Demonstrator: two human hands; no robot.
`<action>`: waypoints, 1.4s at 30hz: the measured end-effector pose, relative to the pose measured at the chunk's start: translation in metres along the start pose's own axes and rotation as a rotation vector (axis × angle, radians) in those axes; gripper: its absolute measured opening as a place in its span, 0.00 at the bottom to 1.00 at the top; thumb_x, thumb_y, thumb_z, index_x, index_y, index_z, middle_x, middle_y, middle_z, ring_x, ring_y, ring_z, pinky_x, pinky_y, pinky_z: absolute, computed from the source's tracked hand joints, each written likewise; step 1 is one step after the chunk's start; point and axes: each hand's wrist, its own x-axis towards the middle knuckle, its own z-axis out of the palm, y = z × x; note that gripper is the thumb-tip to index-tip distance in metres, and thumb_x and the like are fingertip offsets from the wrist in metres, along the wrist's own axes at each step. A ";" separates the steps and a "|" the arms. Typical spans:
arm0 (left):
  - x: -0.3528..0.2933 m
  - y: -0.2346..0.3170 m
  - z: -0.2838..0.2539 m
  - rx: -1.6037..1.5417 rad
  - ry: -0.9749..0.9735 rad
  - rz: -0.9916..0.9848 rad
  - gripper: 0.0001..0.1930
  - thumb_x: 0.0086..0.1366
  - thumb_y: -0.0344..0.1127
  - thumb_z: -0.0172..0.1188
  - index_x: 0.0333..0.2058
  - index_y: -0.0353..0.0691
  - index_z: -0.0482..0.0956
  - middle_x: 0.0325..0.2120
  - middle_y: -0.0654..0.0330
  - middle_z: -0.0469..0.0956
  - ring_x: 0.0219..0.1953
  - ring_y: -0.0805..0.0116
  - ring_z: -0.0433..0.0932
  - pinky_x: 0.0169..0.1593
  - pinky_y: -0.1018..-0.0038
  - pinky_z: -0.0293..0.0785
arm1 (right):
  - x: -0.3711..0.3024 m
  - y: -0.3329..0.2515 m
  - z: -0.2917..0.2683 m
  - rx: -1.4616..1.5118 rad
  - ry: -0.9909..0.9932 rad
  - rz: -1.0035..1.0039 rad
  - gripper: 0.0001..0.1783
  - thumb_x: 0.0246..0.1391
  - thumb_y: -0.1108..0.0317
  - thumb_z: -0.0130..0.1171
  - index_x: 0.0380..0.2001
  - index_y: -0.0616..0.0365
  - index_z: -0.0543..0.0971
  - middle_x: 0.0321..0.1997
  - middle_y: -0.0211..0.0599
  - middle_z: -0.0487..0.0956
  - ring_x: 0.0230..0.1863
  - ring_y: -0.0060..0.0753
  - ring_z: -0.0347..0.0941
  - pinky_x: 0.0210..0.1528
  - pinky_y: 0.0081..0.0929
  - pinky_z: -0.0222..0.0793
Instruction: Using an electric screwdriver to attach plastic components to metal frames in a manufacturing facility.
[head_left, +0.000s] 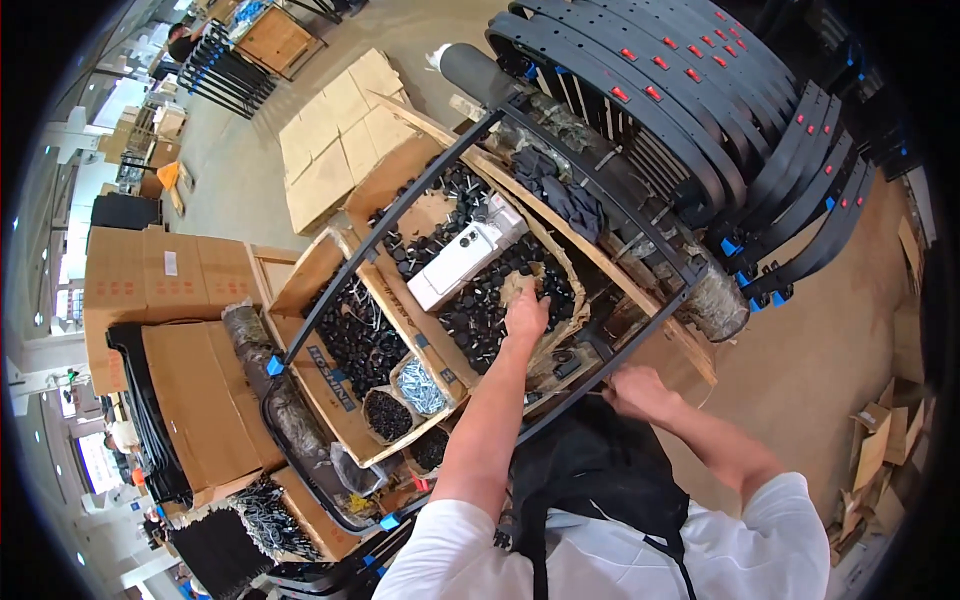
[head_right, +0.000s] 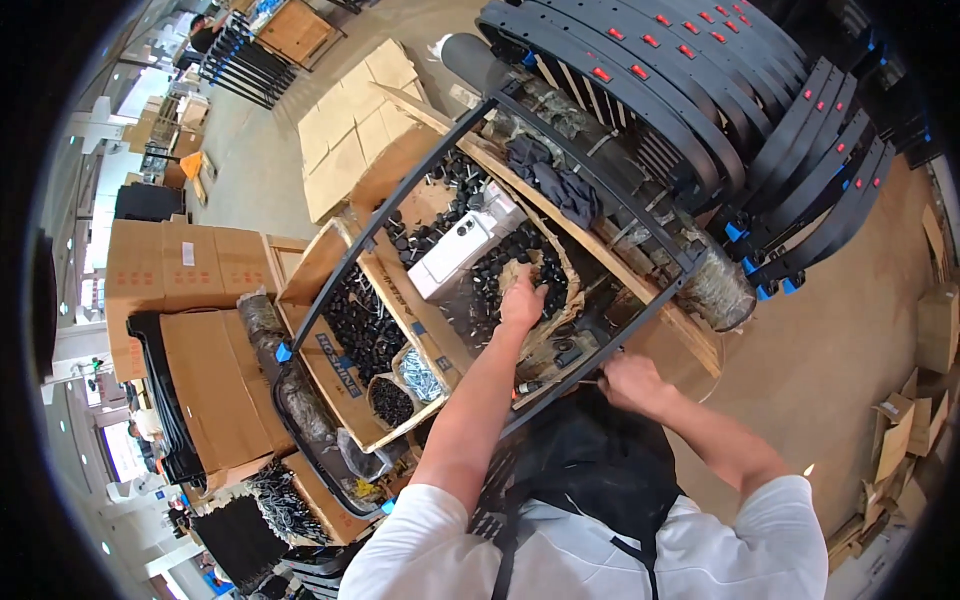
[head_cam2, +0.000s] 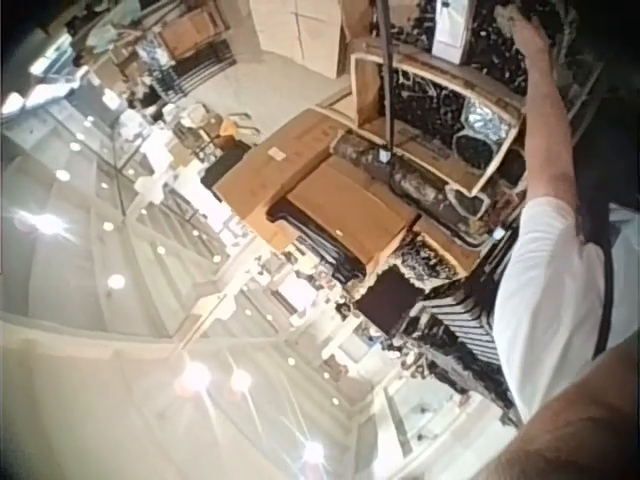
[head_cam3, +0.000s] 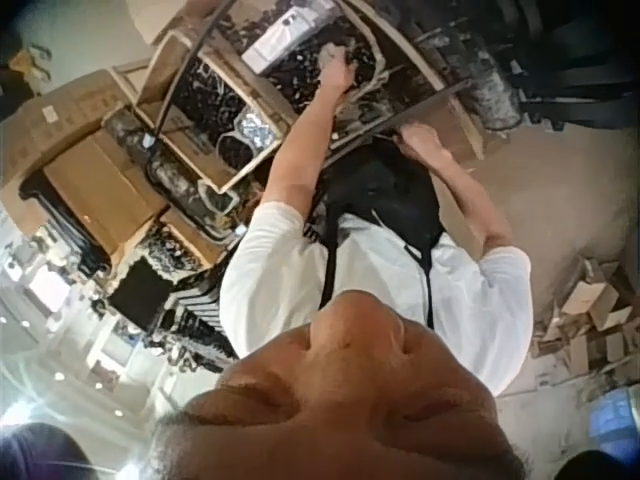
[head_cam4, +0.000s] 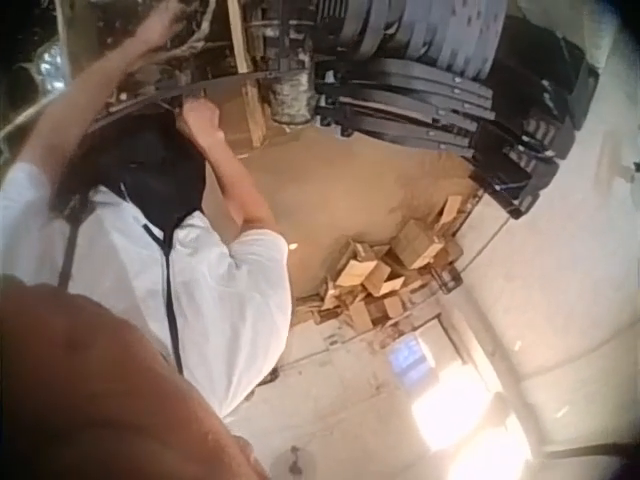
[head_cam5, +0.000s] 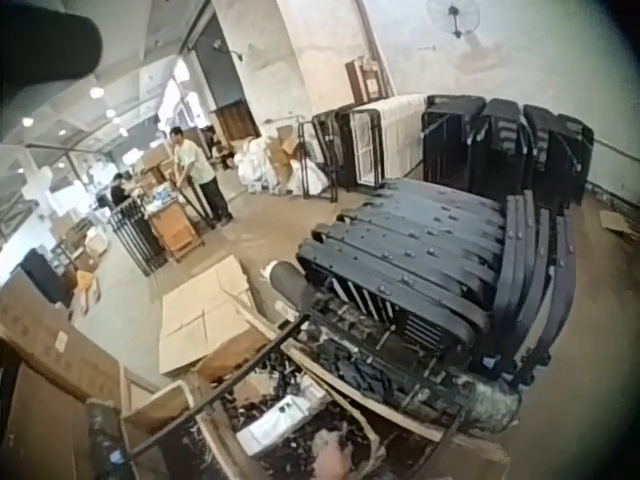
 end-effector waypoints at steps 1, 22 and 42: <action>0.008 -0.002 0.001 -0.134 -0.089 0.063 0.23 0.68 0.42 0.66 0.58 0.42 0.74 0.43 0.43 0.85 0.49 0.38 0.83 0.51 0.50 0.78 | -0.018 -0.025 -0.045 0.125 -0.081 0.019 0.10 0.59 0.65 0.61 0.37 0.60 0.84 0.43 0.48 0.85 0.42 0.56 0.83 0.45 0.49 0.80; 0.174 0.090 -0.182 -0.631 0.296 0.336 0.21 0.74 0.39 0.62 0.61 0.36 0.78 0.45 0.54 0.85 0.46 0.66 0.82 0.54 0.68 0.77 | 0.220 -0.004 -0.069 -0.647 -0.044 -0.245 0.15 0.64 0.59 0.58 0.47 0.52 0.86 0.46 0.37 0.86 0.51 0.42 0.81 0.55 0.42 0.67; 0.280 0.129 -0.182 -0.463 0.113 0.617 0.20 0.69 0.25 0.61 0.58 0.45 0.82 0.50 0.52 0.83 0.51 0.62 0.82 0.56 0.68 0.77 | -0.037 -0.002 -0.147 0.521 0.350 0.154 0.17 0.62 0.73 0.62 0.54 0.56 0.80 0.53 0.43 0.74 0.49 0.44 0.78 0.51 0.39 0.77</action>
